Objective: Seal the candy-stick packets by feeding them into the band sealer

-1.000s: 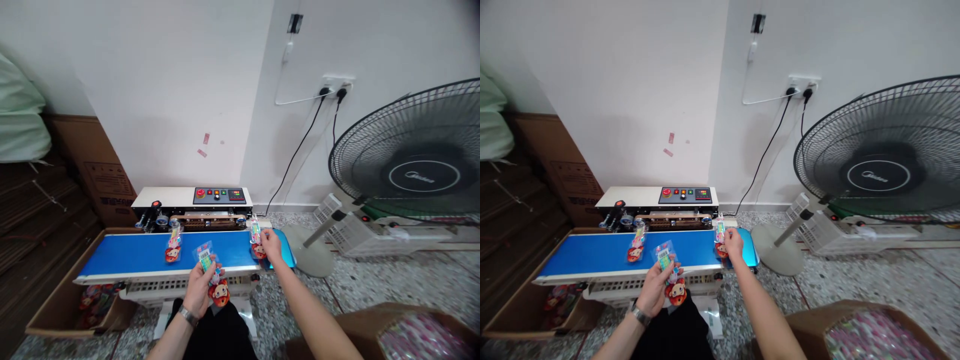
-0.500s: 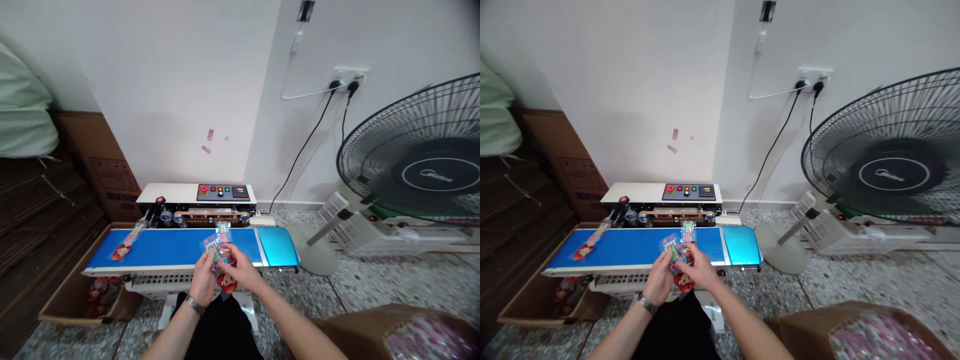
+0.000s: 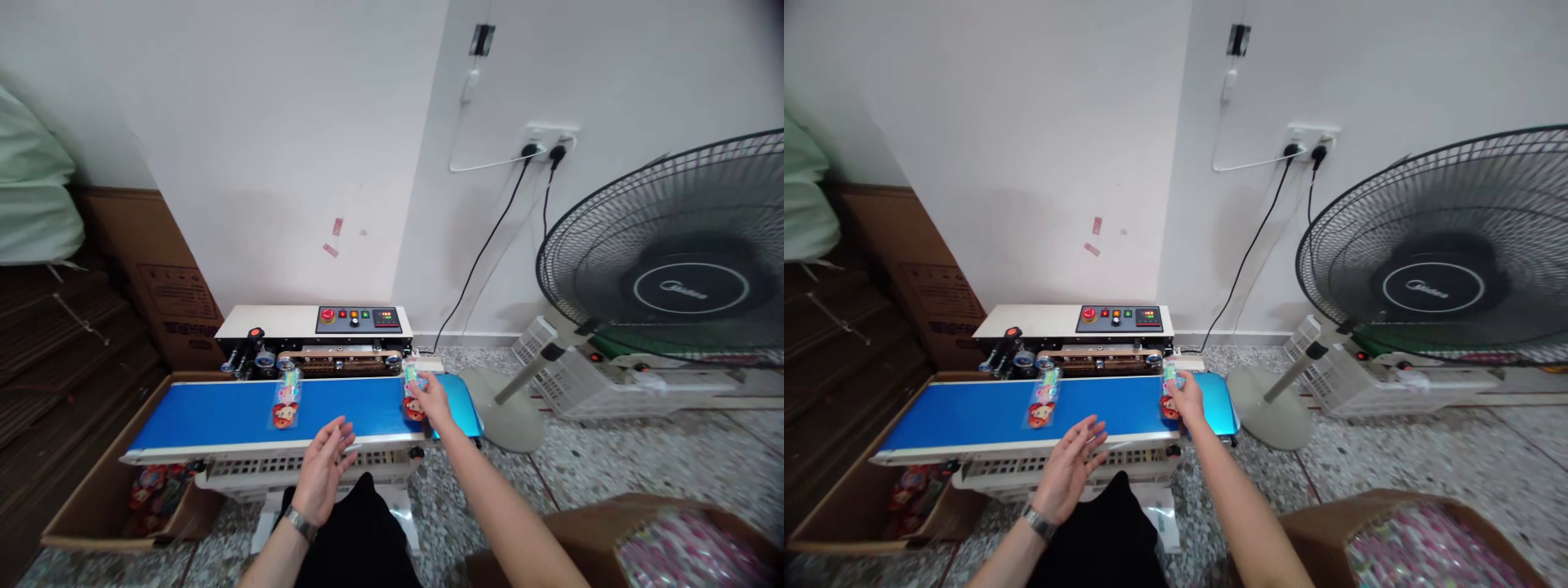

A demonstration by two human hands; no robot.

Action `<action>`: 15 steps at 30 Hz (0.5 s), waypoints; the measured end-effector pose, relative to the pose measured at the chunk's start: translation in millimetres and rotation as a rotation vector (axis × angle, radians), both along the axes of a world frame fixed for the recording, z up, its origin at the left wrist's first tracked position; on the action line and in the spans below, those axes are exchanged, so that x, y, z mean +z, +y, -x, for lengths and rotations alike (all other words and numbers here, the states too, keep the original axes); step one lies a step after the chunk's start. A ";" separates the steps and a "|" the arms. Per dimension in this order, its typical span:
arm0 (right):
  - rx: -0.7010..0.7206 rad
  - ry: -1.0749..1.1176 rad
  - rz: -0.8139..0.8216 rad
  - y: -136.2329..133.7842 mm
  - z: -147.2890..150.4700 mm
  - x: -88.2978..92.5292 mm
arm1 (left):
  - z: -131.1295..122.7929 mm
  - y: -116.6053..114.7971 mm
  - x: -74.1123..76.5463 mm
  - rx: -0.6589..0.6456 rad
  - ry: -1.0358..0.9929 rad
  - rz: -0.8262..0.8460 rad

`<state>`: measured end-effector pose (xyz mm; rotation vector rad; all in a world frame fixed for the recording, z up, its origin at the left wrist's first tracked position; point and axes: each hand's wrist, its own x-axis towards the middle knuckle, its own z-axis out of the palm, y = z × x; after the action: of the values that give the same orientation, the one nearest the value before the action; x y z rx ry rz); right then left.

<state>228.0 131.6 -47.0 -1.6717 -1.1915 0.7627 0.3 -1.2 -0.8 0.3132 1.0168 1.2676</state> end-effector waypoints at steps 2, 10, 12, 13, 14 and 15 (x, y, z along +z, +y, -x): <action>0.108 -0.153 0.073 4.9 9.5 2.7 | -1.3 -0.7 1.3 -0.004 0.002 -0.003; 0.371 -0.482 -0.066 -28.3 1.4 65.8 | 7.6 -4.0 1.7 -0.074 0.071 0.006; 0.377 -0.475 -0.114 -56.4 -33.0 99.9 | 15.0 -6.4 -2.6 -0.103 0.111 0.041; 0.345 -0.487 -0.116 -73.6 -55.5 118.1 | 19.0 -8.3 -5.3 -0.117 0.137 0.064; 0.285 -0.516 -0.110 -92.8 -81.0 135.9 | 22.8 -10.6 -8.3 -0.124 0.169 0.088; 0.199 -0.560 -0.092 -113.8 -108.7 152.4 | 26.3 -13.3 -11.2 -0.141 0.197 0.114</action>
<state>336.7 17.7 105.3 -1.7622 -1.7709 0.3480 -25.9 -14.5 -12.1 0.4206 1.2082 1.0623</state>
